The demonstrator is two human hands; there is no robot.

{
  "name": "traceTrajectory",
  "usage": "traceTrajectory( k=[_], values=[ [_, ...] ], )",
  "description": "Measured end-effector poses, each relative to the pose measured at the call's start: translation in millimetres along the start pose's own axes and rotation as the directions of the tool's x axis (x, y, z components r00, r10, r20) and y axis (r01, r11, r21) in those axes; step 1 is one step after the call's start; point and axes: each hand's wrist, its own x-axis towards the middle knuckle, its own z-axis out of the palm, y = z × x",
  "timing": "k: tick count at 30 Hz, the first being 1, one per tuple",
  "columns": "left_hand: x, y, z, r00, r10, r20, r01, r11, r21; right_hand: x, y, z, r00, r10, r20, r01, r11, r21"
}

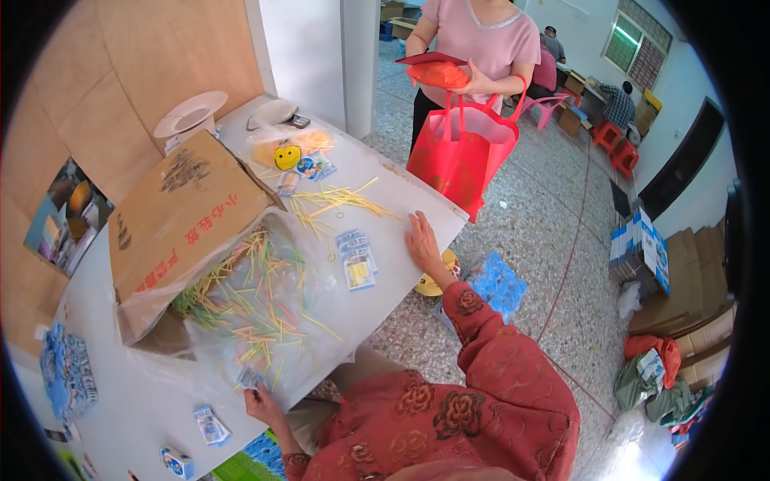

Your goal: Packaging small blue items and yellow strips into packets.

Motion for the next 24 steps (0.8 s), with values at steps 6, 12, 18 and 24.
traceTrajectory(
  k=[6, 12, 18, 24],
  values=[
    [0.0, -1.8, -2.1, 0.999, -0.029, 0.025, 0.029, 1.0, 0.004, 1.7, -0.1, -1.5, 1.0, 0.001, -0.008, -0.001, 1.0, 0.007],
    [-0.5, -5.7, -2.7, 0.999, -0.024, 0.039, 0.023, 0.999, 0.035, 0.6, -0.9, -1.8, 0.999, -0.018, -0.027, 0.019, 1.0, 0.003],
    [-0.2, -6.5, -4.1, 0.999, -0.013, 0.034, 0.01, 0.998, 0.064, 0.4, -0.6, -0.3, 0.999, -0.019, -0.029, 0.02, 1.0, 0.007],
    [-0.3, -1.7, 0.8, 0.999, -0.028, 0.034, 0.027, 0.999, 0.021, 1.2, 2.6, -1.5, 1.0, -0.017, -0.025, 0.017, 1.0, -0.004]
  ],
)
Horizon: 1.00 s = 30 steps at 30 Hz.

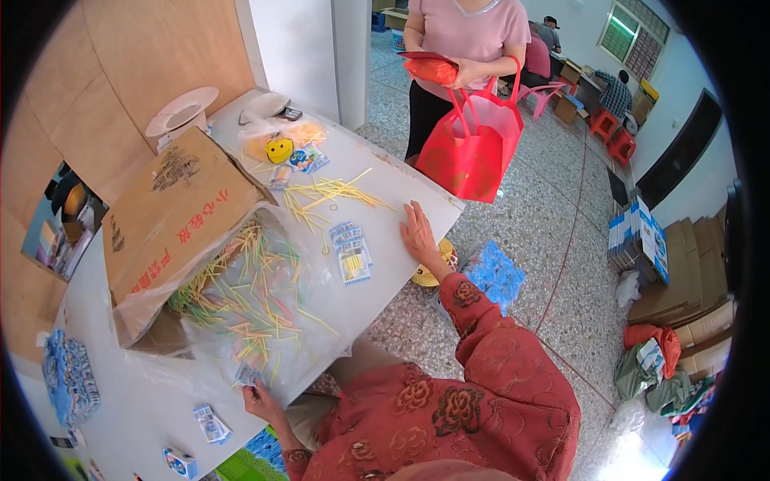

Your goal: Packaging small blue items and yellow strips into packets.

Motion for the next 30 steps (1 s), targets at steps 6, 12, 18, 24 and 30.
traceTrajectory(
  k=[6, 12, 18, 24, 30],
  values=[
    [-0.9, -4.7, -3.6, 1.0, 0.013, -0.017, -0.013, 1.0, 0.018, 1.8, -5.6, 0.7, 1.0, 0.012, 0.011, -0.012, 1.0, 0.025],
    [-0.3, -9.2, -4.2, 0.999, -0.035, 0.018, 0.036, 0.999, -0.029, -0.9, -1.8, 3.0, 1.0, 0.023, 0.003, -0.023, 1.0, 0.015],
    [-1.0, -13.3, 0.7, 1.0, -0.028, -0.003, 0.028, 0.995, -0.101, 22.2, 20.5, 3.4, 0.995, 0.092, 0.035, -0.097, 0.979, 0.178],
    [-1.1, -1.8, -1.9, 1.0, 0.013, -0.01, -0.014, 0.999, -0.033, 121.2, -46.8, -132.6, 0.987, -0.059, 0.15, -0.069, 0.687, 0.723],
    [-0.3, -1.5, -2.3, 1.0, -0.005, -0.008, 0.005, 1.0, -0.021, 141.9, -134.4, -285.2, 0.838, -0.416, -0.354, 0.316, -0.16, 0.935]
  ],
)
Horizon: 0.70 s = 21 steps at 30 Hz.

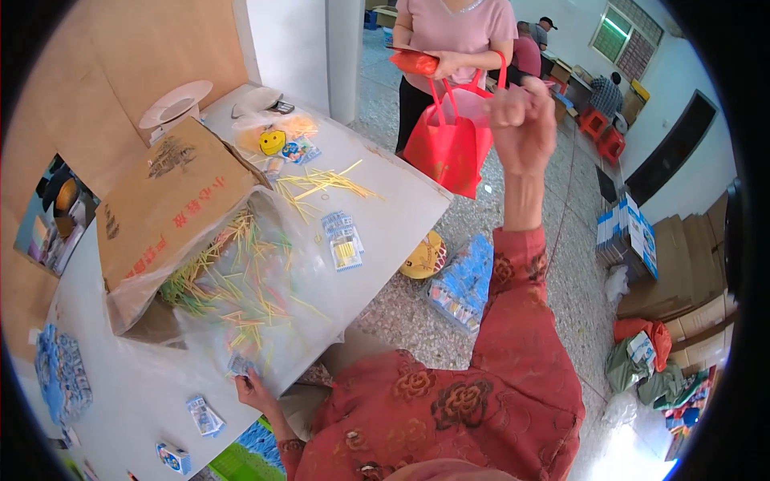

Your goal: Packaging small blue items and yellow strips into packets.

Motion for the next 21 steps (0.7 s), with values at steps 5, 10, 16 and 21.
traceTrajectory(
  k=[5, 10, 16, 21],
  values=[
    [1.7, -17.9, 1.7, 1.0, -0.003, -0.031, 0.001, 0.998, -0.065, -43.7, 65.5, -15.3, 0.742, 0.479, -0.469, -0.619, 0.758, -0.206],
    [-1.8, -13.0, 6.7, 0.999, 0.0, -0.052, -0.006, 0.994, -0.11, -68.7, 64.2, -21.6, 0.71, 0.467, -0.528, -0.636, 0.746, -0.195],
    [-0.1, -9.2, -9.0, 0.999, -0.014, -0.032, 0.016, 0.999, 0.041, -42.7, 55.2, -16.9, 0.778, 0.306, -0.549, -0.538, 0.775, -0.331],
    [-0.3, -10.3, 5.9, 0.991, 0.119, -0.062, -0.124, 0.989, -0.078, -41.8, 52.1, -15.1, 0.784, 0.312, -0.537, -0.563, 0.722, -0.403]
  ],
)
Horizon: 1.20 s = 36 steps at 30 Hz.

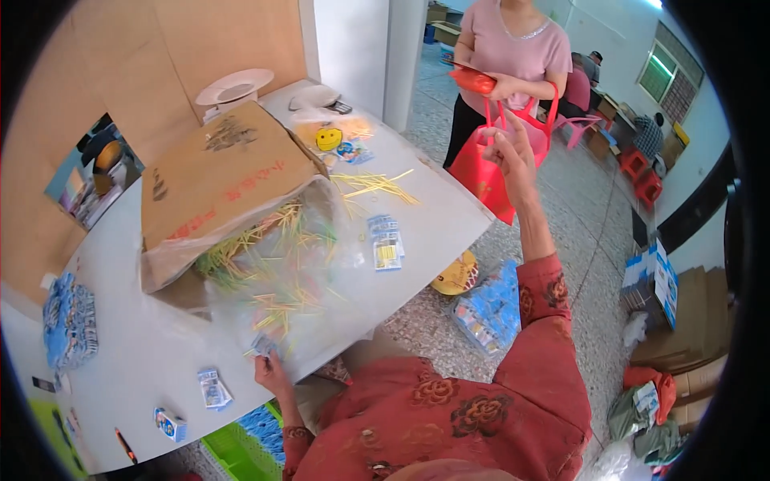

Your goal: Packaging small blue items and yellow strips into packets.

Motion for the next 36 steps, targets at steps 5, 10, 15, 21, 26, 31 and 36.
traceTrajectory(
  k=[5, 10, 15, 21, 26, 31, 36],
  values=[
    [0.4, 11.9, -2.5, 0.993, -0.121, 0.012, 0.121, 0.993, -0.009, 18.0, 2.5, 56.8, 0.984, 0.032, 0.174, -0.038, 0.999, 0.031],
    [-1.2, 12.1, -3.3, 0.995, -0.096, 0.01, 0.096, 0.995, 0.021, 31.7, -41.9, 109.5, 0.93, -0.083, 0.357, 0.054, 0.994, 0.091],
    [-1.8, 1.7, -0.4, 0.998, -0.068, 0.008, 0.067, 0.997, 0.041, 44.8, -77.7, 137.4, 0.881, -0.3, 0.367, 0.251, 0.952, 0.175],
    [-0.1, 9.2, -1.4, 0.997, -0.07, 0.009, 0.07, 0.996, 0.049, 47.3, -62.2, 111.9, 0.928, -0.285, 0.239, 0.262, 0.957, 0.122],
    [4.2, 17.4, 5.6, 1.0, 0.006, 0.018, -0.006, 1.0, 0.004, 49.0, -91.8, 38.6, 0.62, -0.745, -0.246, 0.725, 0.664, -0.183],
    [1.8, 11.0, -3.0, 0.996, -0.084, 0.031, 0.078, 0.984, 0.159, 15.7, -27.0, 92.1, 0.946, -0.223, 0.234, 0.222, 0.975, 0.031],
    [-1.6, 0.7, -0.7, 0.999, -0.036, -0.011, 0.037, 0.994, 0.103, -33.9, 36.2, 124.3, 0.93, 0.01, 0.368, -0.01, 1.0, -0.002]
  ],
)
